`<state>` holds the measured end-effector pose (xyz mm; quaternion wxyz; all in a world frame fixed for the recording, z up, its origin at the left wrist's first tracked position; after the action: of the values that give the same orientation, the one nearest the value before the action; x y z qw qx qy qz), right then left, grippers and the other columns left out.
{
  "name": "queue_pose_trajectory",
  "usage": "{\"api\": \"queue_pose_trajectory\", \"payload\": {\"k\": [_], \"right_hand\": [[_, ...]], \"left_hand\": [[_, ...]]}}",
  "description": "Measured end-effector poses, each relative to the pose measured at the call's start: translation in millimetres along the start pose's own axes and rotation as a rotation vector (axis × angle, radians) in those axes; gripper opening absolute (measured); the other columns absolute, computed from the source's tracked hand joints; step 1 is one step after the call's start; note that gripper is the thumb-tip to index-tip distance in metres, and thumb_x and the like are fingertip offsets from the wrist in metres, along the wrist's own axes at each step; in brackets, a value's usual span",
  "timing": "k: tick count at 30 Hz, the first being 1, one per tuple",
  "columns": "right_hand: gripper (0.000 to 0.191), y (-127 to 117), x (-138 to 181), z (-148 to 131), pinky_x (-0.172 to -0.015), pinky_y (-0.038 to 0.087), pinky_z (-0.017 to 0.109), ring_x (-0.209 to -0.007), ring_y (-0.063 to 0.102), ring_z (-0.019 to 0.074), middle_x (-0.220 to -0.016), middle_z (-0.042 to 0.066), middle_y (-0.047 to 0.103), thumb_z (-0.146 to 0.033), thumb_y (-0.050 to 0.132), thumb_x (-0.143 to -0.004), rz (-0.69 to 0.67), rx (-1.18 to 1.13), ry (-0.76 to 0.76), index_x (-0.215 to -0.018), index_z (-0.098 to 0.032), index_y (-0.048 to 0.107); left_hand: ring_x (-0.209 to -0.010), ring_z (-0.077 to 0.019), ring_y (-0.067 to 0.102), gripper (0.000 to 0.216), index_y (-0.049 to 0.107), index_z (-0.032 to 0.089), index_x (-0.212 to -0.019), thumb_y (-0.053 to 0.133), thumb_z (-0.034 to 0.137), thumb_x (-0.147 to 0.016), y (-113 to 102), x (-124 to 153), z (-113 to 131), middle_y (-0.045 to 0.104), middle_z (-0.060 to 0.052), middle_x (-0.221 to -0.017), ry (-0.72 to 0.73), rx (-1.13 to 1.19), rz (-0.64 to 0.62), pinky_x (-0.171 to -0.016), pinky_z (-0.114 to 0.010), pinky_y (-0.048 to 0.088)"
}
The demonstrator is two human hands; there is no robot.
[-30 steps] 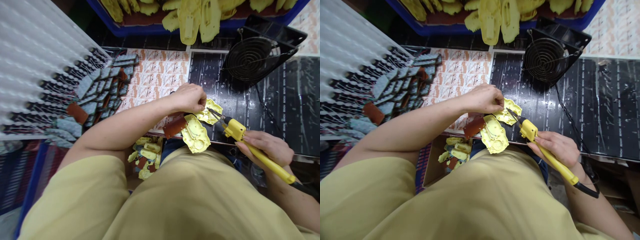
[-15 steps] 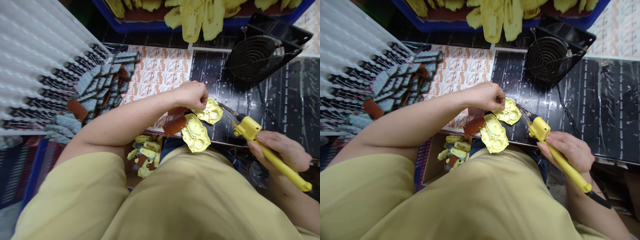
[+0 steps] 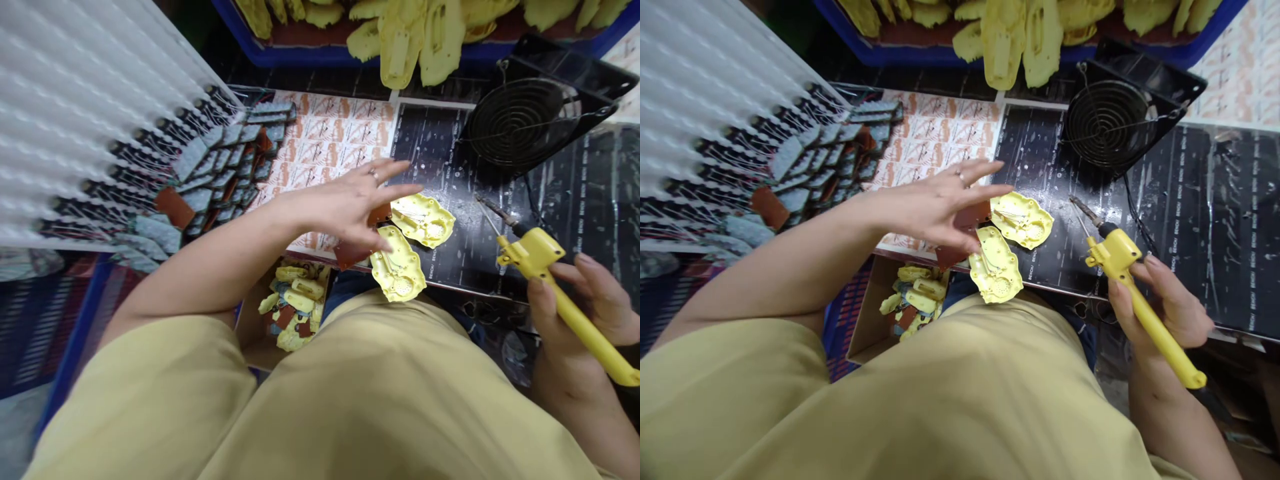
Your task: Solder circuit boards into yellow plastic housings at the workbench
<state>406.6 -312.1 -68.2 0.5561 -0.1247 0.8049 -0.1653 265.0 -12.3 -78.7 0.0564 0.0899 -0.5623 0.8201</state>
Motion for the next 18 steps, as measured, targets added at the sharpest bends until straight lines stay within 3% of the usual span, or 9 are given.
{"api": "queue_pose_trajectory", "payload": {"k": [2, 4, 8, 11, 15, 17, 18], "right_hand": [[0.057, -5, 4, 10, -0.057, 0.063, 0.029, -0.060, 0.078, 0.0249, -0.086, 0.005, 0.082, -0.035, 0.102, -0.072, 0.011, -0.007, 0.038, -0.125, -0.023, 0.083], [0.057, -9, 5, 15, -0.052, 0.060, 0.027, -0.056, 0.076, 0.0232, -0.083, 0.004, 0.081, -0.034, 0.103, -0.070, 0.039, -0.018, 0.045, -0.123, -0.024, 0.083], [0.057, -15, 3, 11, -0.041, 0.049, 0.023, -0.045, 0.069, 0.0201, -0.078, 0.003, 0.080, -0.044, 0.103, -0.069, 0.100, -0.033, -0.032, -0.119, -0.025, 0.084], [0.056, -13, 2, 7, -0.040, 0.051, 0.024, -0.045, 0.069, 0.0212, -0.077, 0.003, 0.080, -0.045, 0.104, -0.068, 0.113, -0.056, -0.064, -0.117, -0.025, 0.084], [0.055, -2, -3, -4, -0.050, 0.059, 0.024, -0.054, 0.076, 0.0235, -0.088, 0.006, 0.084, -0.032, 0.102, -0.072, 0.106, -0.105, -0.093, -0.123, -0.025, 0.083], [0.057, 8, -8, -12, -0.051, 0.060, 0.022, -0.057, 0.077, 0.0231, -0.088, 0.005, 0.084, -0.027, 0.100, -0.074, 0.081, -0.117, -0.113, -0.127, -0.024, 0.082], [0.057, 12, -11, -15, -0.051, 0.060, 0.022, -0.057, 0.077, 0.0226, -0.087, 0.005, 0.084, -0.026, 0.100, -0.074, 0.075, -0.125, -0.118, -0.129, -0.024, 0.082]], "left_hand": [[-0.172, -0.0489, 0.020, 0.110, 0.041, 0.030, -0.173, 0.089, 0.066, -0.081, 17, 19, -3, 0.023, -0.019, -0.187, -0.004, -0.022, -0.080, -0.135, -0.064, 0.028], [-0.172, -0.0489, 0.021, 0.109, 0.039, 0.028, -0.174, 0.088, 0.064, -0.083, 32, 29, -7, 0.019, -0.022, -0.187, -0.038, -0.054, -0.111, -0.136, -0.064, 0.027], [-0.165, -0.0396, 0.040, 0.079, 0.048, 0.026, -0.169, 0.073, 0.044, -0.096, 38, 36, -12, 0.034, -0.020, -0.182, -0.106, -0.096, -0.086, -0.134, -0.053, 0.035], [-0.151, -0.0353, 0.058, 0.074, 0.053, 0.020, -0.166, 0.067, 0.042, -0.097, 27, 64, -21, 0.050, -0.020, -0.172, -0.157, -0.032, -0.052, -0.126, -0.046, 0.045], [-0.132, -0.0304, 0.070, 0.076, 0.056, 0.022, -0.165, 0.064, 0.056, -0.097, 22, 161, -48, 0.066, -0.011, -0.160, -0.226, 0.119, -0.014, -0.114, -0.037, 0.054], [-0.115, -0.0299, 0.075, 0.083, 0.060, 0.027, -0.162, 0.073, 0.064, -0.088, 34, 222, -66, 0.077, -0.004, -0.147, -0.282, 0.147, -0.042, -0.098, -0.033, 0.060], [-0.106, -0.0284, 0.077, 0.080, 0.059, 0.029, -0.163, 0.074, 0.060, -0.091, 44, 251, -76, 0.082, -0.002, -0.137, -0.334, 0.163, -0.085, -0.091, -0.033, 0.061]]}}
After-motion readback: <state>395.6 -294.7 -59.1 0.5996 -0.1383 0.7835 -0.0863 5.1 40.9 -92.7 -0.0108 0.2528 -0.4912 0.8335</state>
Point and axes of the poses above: each hand's wrist, its own x-axis away from the middle knuckle, its own y-axis out of the palm, z = x × y, the point moved 10 cm from there along -x, towards the middle knuckle
